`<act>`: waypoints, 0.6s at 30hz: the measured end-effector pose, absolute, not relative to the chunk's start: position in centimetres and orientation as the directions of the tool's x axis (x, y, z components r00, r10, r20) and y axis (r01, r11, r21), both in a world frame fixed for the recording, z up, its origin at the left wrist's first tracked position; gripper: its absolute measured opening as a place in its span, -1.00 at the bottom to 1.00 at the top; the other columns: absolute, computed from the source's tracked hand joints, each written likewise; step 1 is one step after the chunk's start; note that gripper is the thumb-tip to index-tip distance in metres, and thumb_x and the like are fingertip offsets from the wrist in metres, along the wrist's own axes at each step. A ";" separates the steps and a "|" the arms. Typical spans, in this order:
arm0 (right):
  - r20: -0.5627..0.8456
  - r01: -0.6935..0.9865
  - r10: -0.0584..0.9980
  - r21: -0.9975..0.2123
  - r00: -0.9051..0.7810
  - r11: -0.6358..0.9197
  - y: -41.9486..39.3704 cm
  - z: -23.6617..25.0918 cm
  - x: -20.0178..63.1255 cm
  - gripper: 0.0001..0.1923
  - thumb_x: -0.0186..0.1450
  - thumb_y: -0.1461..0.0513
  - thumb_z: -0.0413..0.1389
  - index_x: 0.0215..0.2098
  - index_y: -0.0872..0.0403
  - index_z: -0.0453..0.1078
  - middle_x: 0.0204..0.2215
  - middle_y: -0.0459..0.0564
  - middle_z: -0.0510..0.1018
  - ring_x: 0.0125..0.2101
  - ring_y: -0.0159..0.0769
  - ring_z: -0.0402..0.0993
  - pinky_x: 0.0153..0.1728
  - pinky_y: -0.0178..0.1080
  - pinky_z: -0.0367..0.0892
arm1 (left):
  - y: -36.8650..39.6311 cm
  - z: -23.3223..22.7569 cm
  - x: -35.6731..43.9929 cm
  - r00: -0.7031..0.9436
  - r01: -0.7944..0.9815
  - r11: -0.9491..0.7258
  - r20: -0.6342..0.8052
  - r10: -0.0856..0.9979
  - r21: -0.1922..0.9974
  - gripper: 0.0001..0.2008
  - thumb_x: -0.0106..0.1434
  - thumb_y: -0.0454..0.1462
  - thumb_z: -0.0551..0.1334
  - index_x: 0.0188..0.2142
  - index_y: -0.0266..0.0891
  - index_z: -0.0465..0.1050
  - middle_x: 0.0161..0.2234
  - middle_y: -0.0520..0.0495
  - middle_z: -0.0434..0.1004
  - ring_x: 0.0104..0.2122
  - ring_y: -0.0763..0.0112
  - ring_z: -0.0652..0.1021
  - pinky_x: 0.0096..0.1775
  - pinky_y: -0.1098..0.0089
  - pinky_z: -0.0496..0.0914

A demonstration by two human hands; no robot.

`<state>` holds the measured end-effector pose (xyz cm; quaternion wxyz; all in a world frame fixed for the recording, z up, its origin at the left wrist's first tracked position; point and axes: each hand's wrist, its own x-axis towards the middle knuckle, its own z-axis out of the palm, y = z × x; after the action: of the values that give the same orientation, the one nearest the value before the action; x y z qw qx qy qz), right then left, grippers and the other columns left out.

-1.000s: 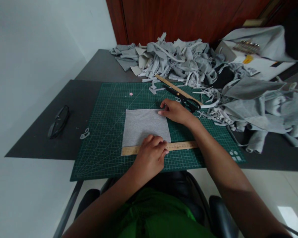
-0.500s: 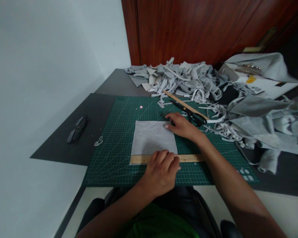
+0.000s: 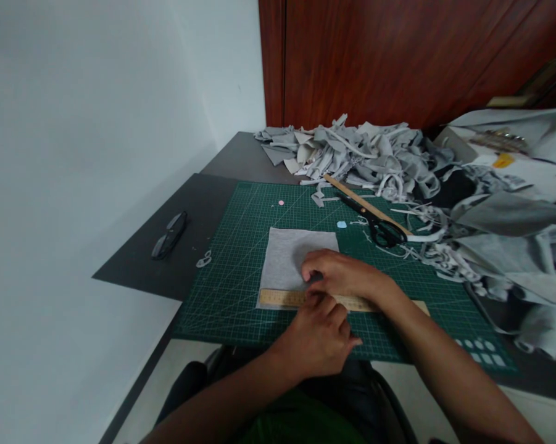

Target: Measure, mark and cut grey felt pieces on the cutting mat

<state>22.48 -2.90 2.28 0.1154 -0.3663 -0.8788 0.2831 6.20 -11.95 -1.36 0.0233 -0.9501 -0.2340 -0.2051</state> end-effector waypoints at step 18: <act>-0.239 0.714 0.741 -0.557 -0.628 0.425 -4.0 4.0 21.8 -0.92 0.20 0.36 0.32 -0.36 0.07 0.57 -0.35 -0.06 0.62 -0.30 -0.28 0.49 -0.26 -0.28 0.29 | -13.1 -2.0 6.8 0.773 0.498 -0.867 0.453 0.444 -0.001 -0.55 0.37 0.08 0.33 -0.34 -0.29 0.57 -0.32 -0.10 0.53 -0.18 0.11 0.55 -0.02 0.10 0.43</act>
<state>21.79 -4.04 4.02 0.0213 -0.4308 -0.8440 0.3189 6.76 -13.07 -1.96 0.0605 -0.9397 -0.2506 -0.2249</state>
